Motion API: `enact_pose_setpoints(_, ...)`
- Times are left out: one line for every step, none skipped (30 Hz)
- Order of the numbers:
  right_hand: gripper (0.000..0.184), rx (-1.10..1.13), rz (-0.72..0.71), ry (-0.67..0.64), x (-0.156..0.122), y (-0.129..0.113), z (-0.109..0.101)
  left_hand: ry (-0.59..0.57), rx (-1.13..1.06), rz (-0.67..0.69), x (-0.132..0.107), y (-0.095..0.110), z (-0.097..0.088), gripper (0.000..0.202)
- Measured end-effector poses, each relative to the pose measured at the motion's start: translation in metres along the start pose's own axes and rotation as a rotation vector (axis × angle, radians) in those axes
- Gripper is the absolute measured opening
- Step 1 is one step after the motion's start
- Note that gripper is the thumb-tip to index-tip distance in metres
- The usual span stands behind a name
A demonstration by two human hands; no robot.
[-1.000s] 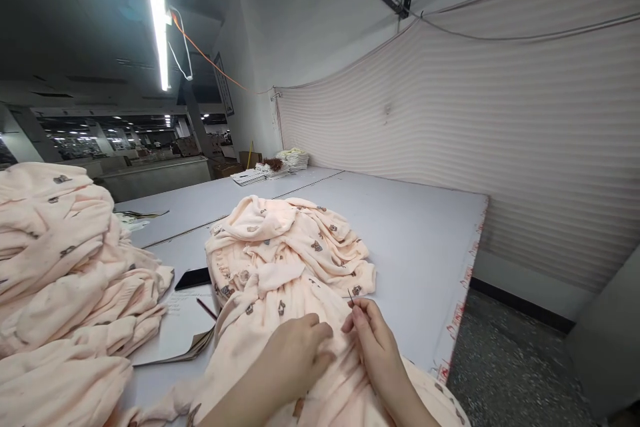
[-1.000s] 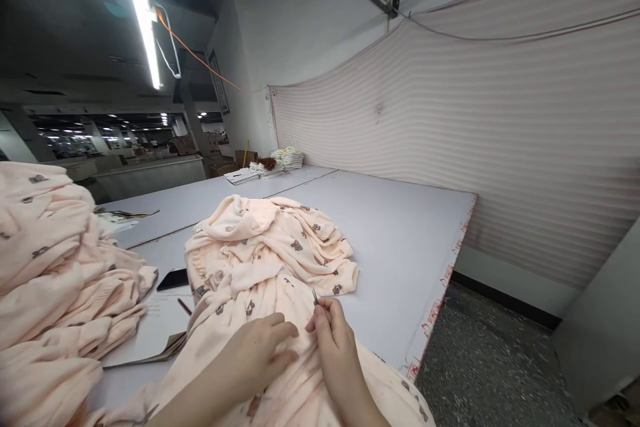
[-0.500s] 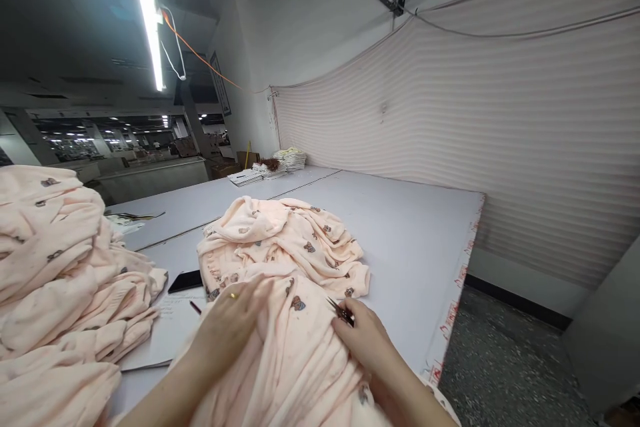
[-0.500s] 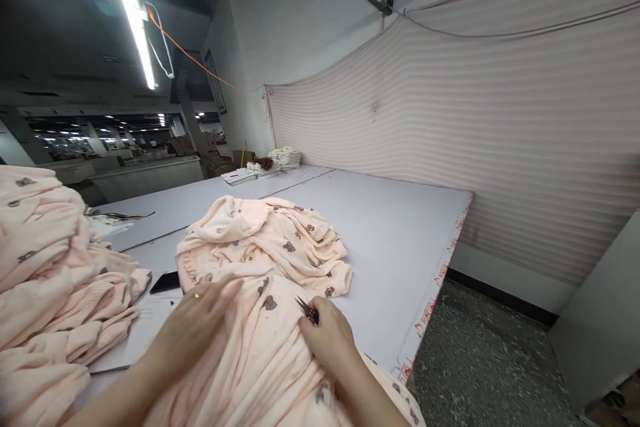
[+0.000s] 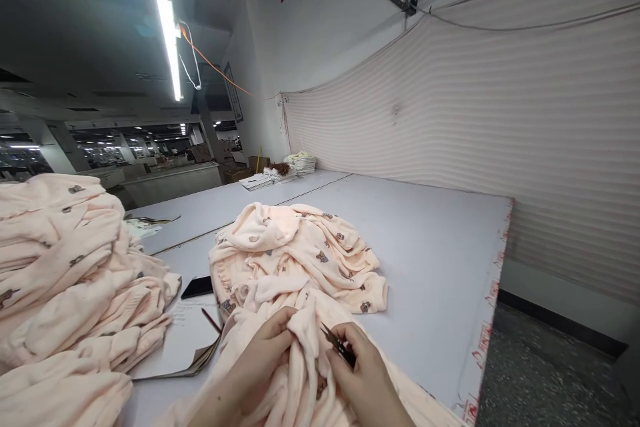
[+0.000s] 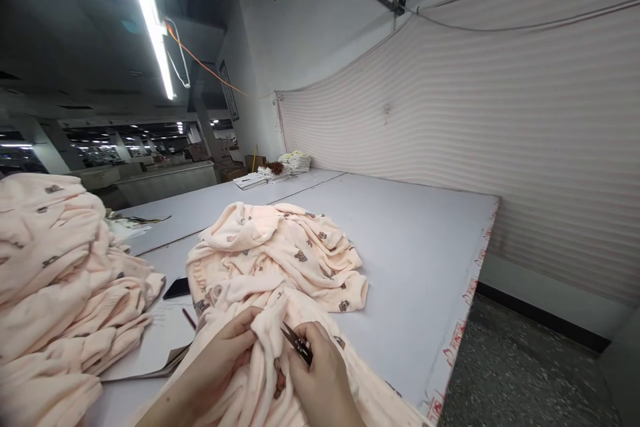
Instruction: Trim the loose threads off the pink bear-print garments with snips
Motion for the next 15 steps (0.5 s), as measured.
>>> enact_pose_setpoints(0.005, -0.003, -0.011, -0.016, 0.001, -0.002, -0.002, -0.02, -0.086, -0.033, -0.002, -0.001, -0.004, 0.016)
enact_pose_setpoints(0.008, -0.009, -0.032, -0.022, 0.002, -0.004, -0.004, -0.039, -0.142, -0.049, -0.004, -0.001, -0.007, 0.017)
enact_pose_setpoints(0.013, -0.023, -0.061, -0.023, 0.003, -0.008, -0.005, -0.061, -0.178, -0.059, -0.006, -0.001, -0.009, 0.016)
enact_pose_setpoints(0.017, -0.046, -0.096, -0.025, 0.005, -0.012, -0.006, -0.076, -0.201, -0.064, -0.007, -0.001, -0.01, 0.015)
enact_pose_setpoints(0.02, -0.078, -0.13, -0.034, 0.007, -0.015, -0.005, -0.085, -0.214, -0.063, -0.007, -0.001, -0.011, 0.014)
enact_pose_setpoints(0.021, -0.112, -0.158, -0.05, 0.008, -0.019, -0.003, -0.087, -0.222, -0.059, -0.006, -0.002, -0.011, 0.013)
enact_pose_setpoints(0.021, -0.141, -0.175, -0.064, 0.008, -0.021, 0.001, -0.084, -0.229, -0.054, -0.006, -0.002, -0.011, 0.012)
enact_pose_setpoints(0.021, -0.158, -0.179, -0.066, 0.008, -0.023, 0.004, -0.081, -0.232, -0.045, -0.005, -0.004, -0.011, 0.012)
enact_pose_setpoints(0.019, -0.167, -0.171, -0.053, 0.007, -0.023, 0.008, -0.075, -0.233, -0.024, -0.005, -0.005, -0.01, 0.011)
enact_pose_setpoints(0.016, -0.176, -0.154, -0.031, 0.005, -0.022, 0.011, -0.057, -0.235, 0.015, -0.005, -0.007, -0.01, 0.012)
enact_pose_setpoints(0.015, -0.192, -0.138, -0.01, 0.003, -0.021, 0.014, -0.024, -0.232, 0.066, -0.005, -0.008, -0.01, 0.016)
enact_pose_setpoints(0.013, -0.213, -0.125, 0.006, 0.001, -0.018, 0.017, 0.021, -0.22, 0.12, -0.005, -0.009, -0.011, 0.024)
enact_pose_setpoints(0.009, -0.233, -0.111, 0.011, -0.001, -0.016, 0.019, 0.068, -0.199, 0.155, -0.006, -0.01, -0.013, 0.032)
enact_pose_setpoints(0.004, -0.24, -0.092, 0.01, -0.001, -0.013, 0.019, 0.106, -0.172, 0.167, -0.006, -0.011, -0.015, 0.036)
enact_pose_setpoints(0.005, -0.227, -0.07, 0.012, 0.0, -0.01, 0.018, 0.121, -0.142, 0.157, -0.006, -0.011, -0.017, 0.033)
Point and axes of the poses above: each hand's wrist, its own x-axis towards the middle knuckle, its own z-axis out of the palm, y = z × x, the point moved 3 cm from there along x, towards the middle knuckle, and after that the axes turned 3 degrees about y, right-handed, at the moved point
